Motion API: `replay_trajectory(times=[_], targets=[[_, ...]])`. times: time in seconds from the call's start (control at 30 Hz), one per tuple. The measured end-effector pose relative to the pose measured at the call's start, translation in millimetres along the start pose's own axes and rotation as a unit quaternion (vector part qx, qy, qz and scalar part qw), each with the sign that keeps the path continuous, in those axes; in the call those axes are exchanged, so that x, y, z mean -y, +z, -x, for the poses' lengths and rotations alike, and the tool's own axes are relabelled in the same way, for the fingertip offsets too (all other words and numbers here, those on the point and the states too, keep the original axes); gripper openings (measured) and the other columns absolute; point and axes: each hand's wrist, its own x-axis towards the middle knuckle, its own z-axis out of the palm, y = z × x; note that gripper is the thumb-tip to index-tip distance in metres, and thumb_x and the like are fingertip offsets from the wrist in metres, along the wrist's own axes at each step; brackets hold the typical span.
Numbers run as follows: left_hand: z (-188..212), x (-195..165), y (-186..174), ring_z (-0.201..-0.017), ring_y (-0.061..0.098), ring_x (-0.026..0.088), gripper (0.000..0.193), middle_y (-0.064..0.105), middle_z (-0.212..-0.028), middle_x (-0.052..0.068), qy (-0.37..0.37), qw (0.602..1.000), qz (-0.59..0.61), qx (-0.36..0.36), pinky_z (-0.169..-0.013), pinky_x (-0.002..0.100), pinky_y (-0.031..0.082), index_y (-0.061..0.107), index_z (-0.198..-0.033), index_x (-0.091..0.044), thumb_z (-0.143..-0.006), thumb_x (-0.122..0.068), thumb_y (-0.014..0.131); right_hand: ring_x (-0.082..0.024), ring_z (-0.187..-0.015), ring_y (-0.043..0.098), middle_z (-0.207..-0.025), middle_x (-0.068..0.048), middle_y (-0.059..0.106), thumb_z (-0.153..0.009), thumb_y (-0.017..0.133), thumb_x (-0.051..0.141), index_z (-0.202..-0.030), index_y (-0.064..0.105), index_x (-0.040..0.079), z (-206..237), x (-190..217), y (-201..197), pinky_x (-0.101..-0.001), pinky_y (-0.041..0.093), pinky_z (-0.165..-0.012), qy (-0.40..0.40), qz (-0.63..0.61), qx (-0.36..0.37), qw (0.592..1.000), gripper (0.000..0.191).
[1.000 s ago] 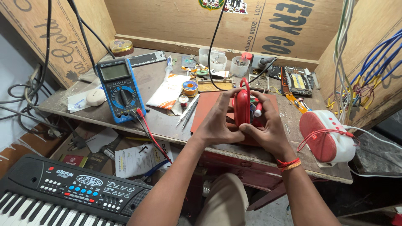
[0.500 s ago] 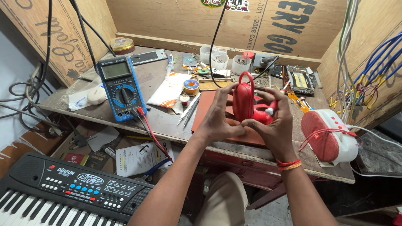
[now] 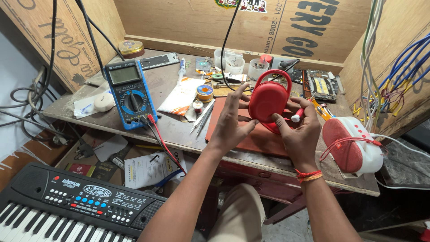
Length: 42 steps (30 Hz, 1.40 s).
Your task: The person sits at a cluttered electronics repair bench and uses a screwdriver to open the back panel of a red portable Bluetooth speaker. They pry the casing apart, separate the housing from the internal speaker and circuit board, and hold the opened halves while probing the exposed components.
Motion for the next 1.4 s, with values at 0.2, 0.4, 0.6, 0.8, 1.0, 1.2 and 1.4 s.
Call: replay_trajectory(times=[0.2, 0.4, 0.6, 0.8, 1.0, 1.2, 1.4], targets=[[1.8, 4.1, 1.8, -0.109, 0.069, 0.020, 0.098, 0.055, -0.129, 0.011, 0.020, 1.000, 0.001, -0.024, -0.086, 0.031, 0.064, 0.028, -0.159, -0.016, -0.080, 0.002, 0.083, -0.017, -0.111, 0.072, -0.128, -0.016, 0.071, -0.091, 0.077, 0.004, -0.137, 0.052, -0.003, -1.4, 0.9, 1.5, -0.0289, 0.063, -0.090, 0.015, -0.036, 0.025, 0.999, 0.052], [3.1, 4.1, -0.7, -0.102, 0.074, 0.016, 0.090, 0.066, -0.112, 0.006, -0.017, 0.999, 0.037, -0.009, -0.087, 0.029, 0.067, 0.043, -0.155, -0.013, -0.078, -0.004, 0.088, -0.020, -0.116, 0.070, -0.133, -0.018, 0.064, -0.083, 0.084, 0.006, -0.140, 0.044, -0.003, -1.6, 8.4, 1.0, -0.0317, 0.059, -0.094, 0.013, -0.070, 0.066, 0.995, 0.070], [3.4, 4.8, -1.9, -0.104, 0.072, 0.015, 0.082, 0.065, -0.117, 0.005, 0.021, 0.998, 0.064, 0.003, -0.088, 0.029, 0.064, 0.052, -0.150, -0.012, -0.077, -0.001, 0.087, -0.019, -0.117, 0.070, -0.134, -0.017, 0.065, -0.085, 0.081, 0.005, -0.144, 0.042, -0.004, -2.8, 10.6, 0.8, -0.0319, 0.060, -0.099, 0.028, -0.111, 0.099, 0.989, 0.071], [4.9, 5.1, -1.8, -0.104, 0.071, 0.013, 0.087, 0.064, -0.117, 0.004, 0.040, 0.998, 0.048, 0.014, -0.091, 0.029, 0.063, 0.051, -0.151, -0.015, -0.074, -0.008, 0.090, -0.012, -0.103, 0.068, -0.121, -0.013, 0.071, -0.091, 0.075, 0.007, -0.144, 0.049, -0.004, -1.3, 7.2, -1.5, -0.0282, 0.061, -0.092, 0.045, -0.068, 0.103, 0.991, 0.060], [4.2, 0.7, -3.8, -0.107, 0.067, 0.017, 0.088, 0.063, -0.119, 0.003, 0.027, 0.999, -0.023, -0.007, -0.087, 0.030, 0.063, 0.058, -0.146, -0.021, -0.067, -0.024, 0.097, -0.008, -0.097, 0.065, -0.105, -0.005, 0.064, -0.094, 0.074, 0.012, -0.147, 0.050, -0.003, 0.8, 2.7, -4.7, -0.0251, 0.058, -0.089, 0.033, -0.083, 0.116, 0.989, 0.060], [1.8, -2.8, -6.9, -0.139, 0.055, 0.029, 0.088, 0.049, -0.152, 0.010, 0.097, 0.995, -0.025, -0.011, -0.100, 0.039, 0.059, 0.054, -0.139, -0.020, -0.064, -0.033, 0.099, -0.010, -0.094, 0.068, -0.097, 0.000, 0.057, -0.089, 0.077, 0.015, -0.149, 0.048, 0.000, 1.8, 7.7, -4.9, -0.0253, 0.059, -0.083, 0.050, -0.113, 0.157, 0.980, 0.069], [3.2, 6.0, -4.2, -0.153, 0.049, 0.030, 0.088, 0.043, -0.167, 0.012, 0.103, 0.994, 0.042, 0.024, -0.115, 0.044, 0.057, 0.049, -0.143, -0.019, -0.070, -0.030, 0.098, -0.010, -0.099, 0.071, -0.106, -0.002, 0.067, -0.088, 0.075, 0.016, -0.149, 0.047, 0.002, 0.7, 12.8, -4.5, -0.0247, 0.060, -0.083, 0.055, -0.130, 0.179, 0.974, 0.068]])
